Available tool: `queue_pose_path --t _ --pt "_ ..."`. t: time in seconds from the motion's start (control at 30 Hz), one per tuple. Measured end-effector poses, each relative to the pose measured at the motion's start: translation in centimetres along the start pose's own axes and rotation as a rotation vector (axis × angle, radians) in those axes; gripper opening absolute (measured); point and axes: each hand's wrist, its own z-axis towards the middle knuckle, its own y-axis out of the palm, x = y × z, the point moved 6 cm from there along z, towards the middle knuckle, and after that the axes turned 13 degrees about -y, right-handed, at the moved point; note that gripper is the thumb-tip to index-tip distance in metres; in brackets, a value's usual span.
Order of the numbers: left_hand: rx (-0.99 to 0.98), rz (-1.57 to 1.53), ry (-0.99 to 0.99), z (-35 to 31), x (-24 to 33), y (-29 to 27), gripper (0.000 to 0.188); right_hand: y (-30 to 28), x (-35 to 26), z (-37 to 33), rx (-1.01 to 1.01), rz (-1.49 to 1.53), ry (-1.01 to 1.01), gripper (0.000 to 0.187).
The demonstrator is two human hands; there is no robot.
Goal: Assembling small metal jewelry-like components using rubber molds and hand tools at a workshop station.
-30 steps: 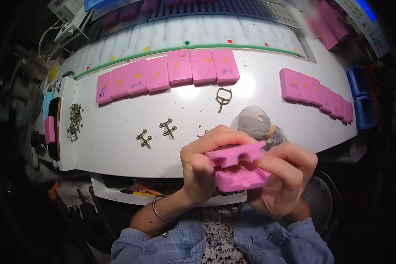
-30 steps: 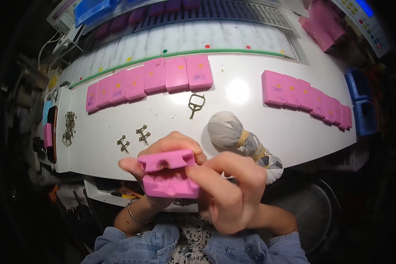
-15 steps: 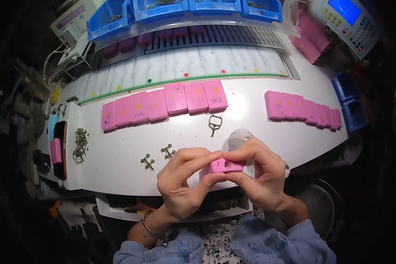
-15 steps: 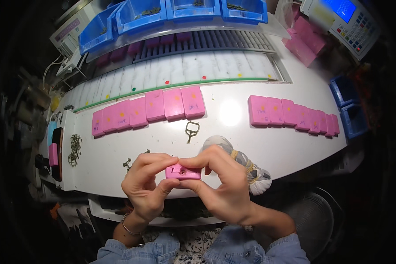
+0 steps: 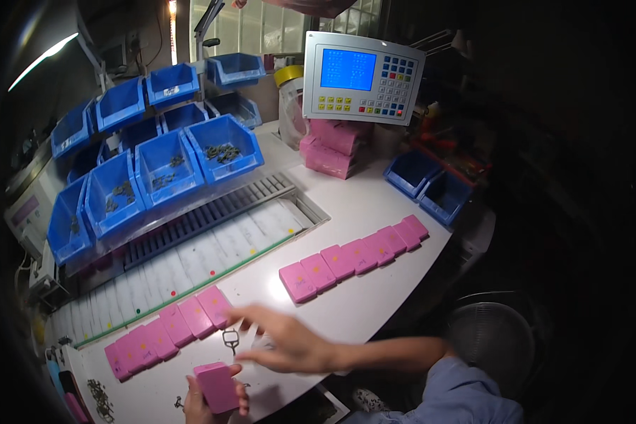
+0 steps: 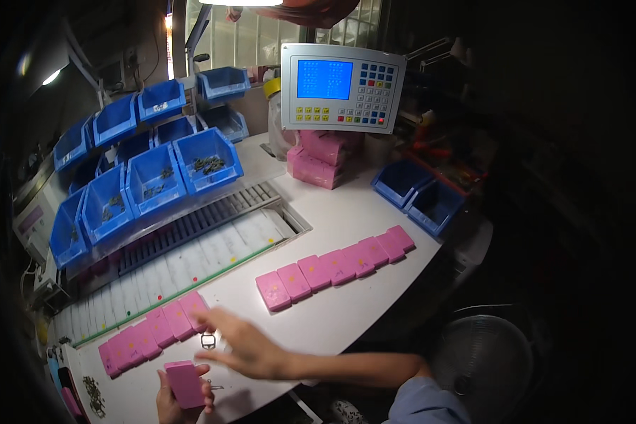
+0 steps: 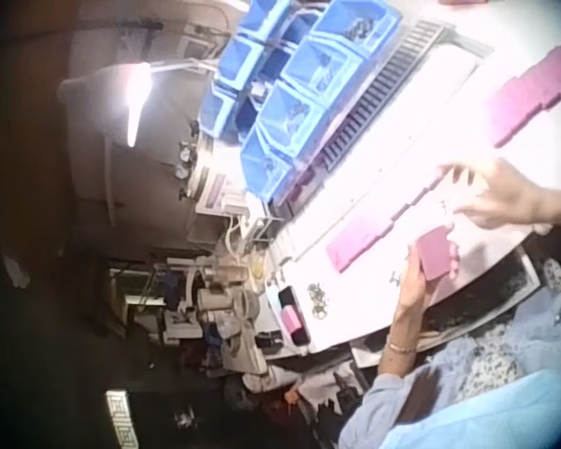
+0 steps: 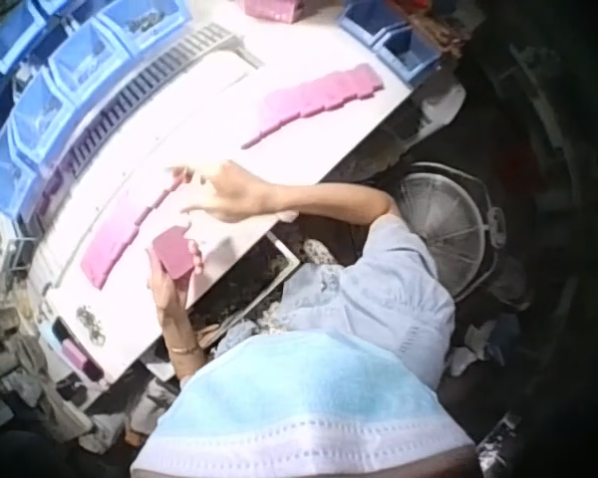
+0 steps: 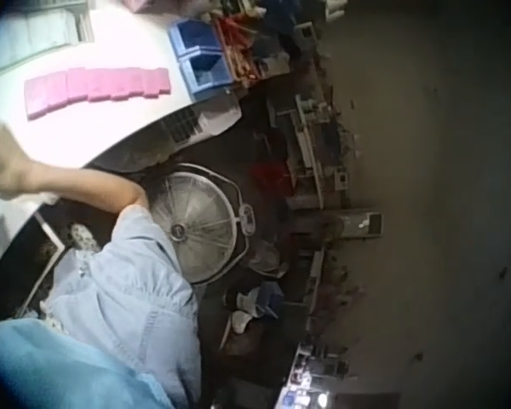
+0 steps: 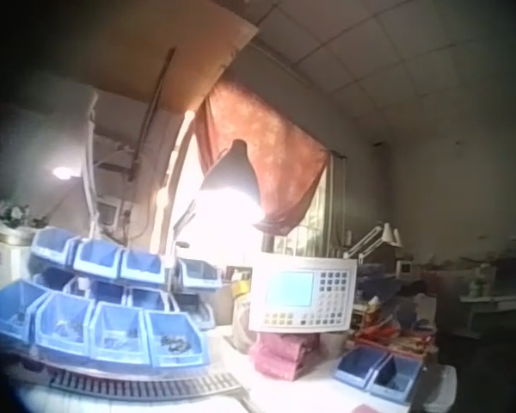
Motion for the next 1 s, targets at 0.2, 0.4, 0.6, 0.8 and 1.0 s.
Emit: queue_pose_path --t 0.2,0.4,0.6,0.8,1.0 --pt "0.326 -0.210 0.119 -3.6 2.1 -3.3 0.047 -20.5 4.8 5.3 0.437 -0.901 -0.231 0.025" --pt "0.435 -0.175 0.176 -5.8 3.3 -6.4 0.036 -34.0 8.1 6.9 0.590 -1.502 -0.195 0.023" --pt "0.517 -0.079 0.187 -5.3 4.2 -7.1 0.046 -35.4 9.0 7.4 0.582 -1.659 -0.225 0.020" --pt "0.461 -0.075 0.190 -4.5 4.2 -7.3 0.048 -36.6 9.0 6.4 0.752 -1.501 -0.348 0.014" --pt "0.608 -0.164 0.235 -6.0 4.5 -7.5 0.044 -36.3 9.6 7.2 0.773 -1.391 -0.310 0.034"
